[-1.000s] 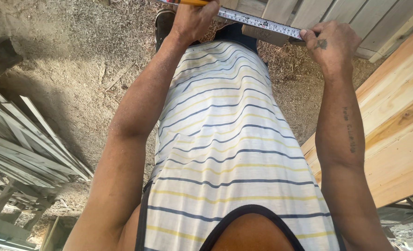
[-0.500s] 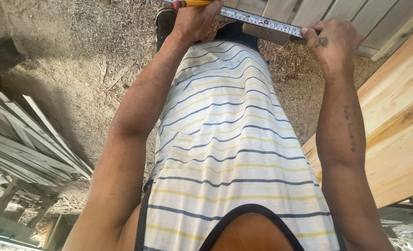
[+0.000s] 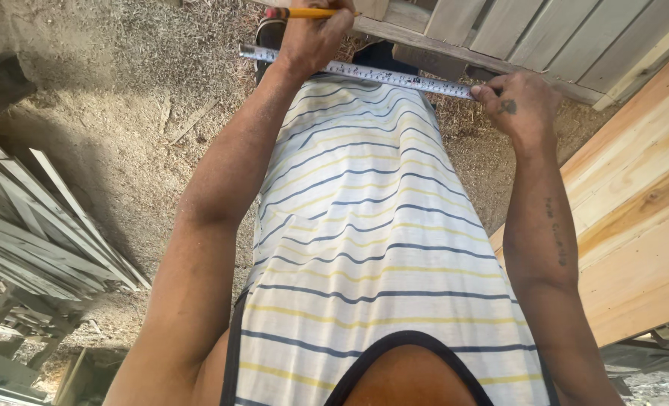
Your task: The person measures and marks a wooden pallet with a folding ruler and pencil, then hammers nails into the pallet to secure the slats. The person repeats measuring and marking actions before continuing to hammer nails.
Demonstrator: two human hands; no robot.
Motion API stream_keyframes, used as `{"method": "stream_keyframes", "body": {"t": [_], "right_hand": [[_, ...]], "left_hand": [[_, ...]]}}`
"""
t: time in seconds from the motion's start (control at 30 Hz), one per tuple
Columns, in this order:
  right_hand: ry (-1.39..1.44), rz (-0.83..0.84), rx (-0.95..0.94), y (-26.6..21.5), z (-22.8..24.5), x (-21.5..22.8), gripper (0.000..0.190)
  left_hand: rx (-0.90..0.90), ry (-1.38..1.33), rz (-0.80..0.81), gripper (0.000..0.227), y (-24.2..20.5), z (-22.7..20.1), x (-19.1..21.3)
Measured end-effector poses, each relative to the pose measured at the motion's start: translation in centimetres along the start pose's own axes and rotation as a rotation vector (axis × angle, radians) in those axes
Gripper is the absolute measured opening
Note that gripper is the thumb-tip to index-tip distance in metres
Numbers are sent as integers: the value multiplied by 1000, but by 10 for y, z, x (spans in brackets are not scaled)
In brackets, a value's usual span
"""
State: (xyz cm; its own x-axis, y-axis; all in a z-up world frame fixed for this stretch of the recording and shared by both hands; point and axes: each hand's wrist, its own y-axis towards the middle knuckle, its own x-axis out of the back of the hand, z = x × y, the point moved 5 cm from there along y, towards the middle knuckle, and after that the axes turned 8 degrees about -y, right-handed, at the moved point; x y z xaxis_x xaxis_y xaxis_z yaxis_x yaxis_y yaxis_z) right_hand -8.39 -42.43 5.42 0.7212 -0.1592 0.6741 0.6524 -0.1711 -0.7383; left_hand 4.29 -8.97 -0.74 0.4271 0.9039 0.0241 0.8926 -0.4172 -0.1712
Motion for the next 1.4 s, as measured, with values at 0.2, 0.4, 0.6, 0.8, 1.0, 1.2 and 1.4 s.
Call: {"method": "stream_keyframes", "body": {"t": [0.2, 0.4, 0.6, 0.8, 1.0, 1.2, 1.4], "right_hand": [[45, 11, -3, -1, 2, -4, 28], [23, 138, -90, -6, 5, -13, 31], [15, 118, -62, -5, 1, -18, 32], [144, 90, 1, -9, -12, 3, 32], [415, 230, 190, -5, 7, 21, 41], [447, 458, 326, 23, 72, 30, 41], [457, 448, 1087, 17, 187, 74, 62]], "left_hand": [[17, 202, 33, 18, 1, 17, -6], [-61, 340, 90, 17, -4, 31, -7], [283, 85, 58, 24, -9, 64, -10], [-108, 317, -83, 24, -26, -34, 38], [168, 967, 282, 46, -59, -80, 23], [-64, 880, 145, 24, -59, -101, -34], [-202, 830, -72, 13, -71, -117, -27]]}}
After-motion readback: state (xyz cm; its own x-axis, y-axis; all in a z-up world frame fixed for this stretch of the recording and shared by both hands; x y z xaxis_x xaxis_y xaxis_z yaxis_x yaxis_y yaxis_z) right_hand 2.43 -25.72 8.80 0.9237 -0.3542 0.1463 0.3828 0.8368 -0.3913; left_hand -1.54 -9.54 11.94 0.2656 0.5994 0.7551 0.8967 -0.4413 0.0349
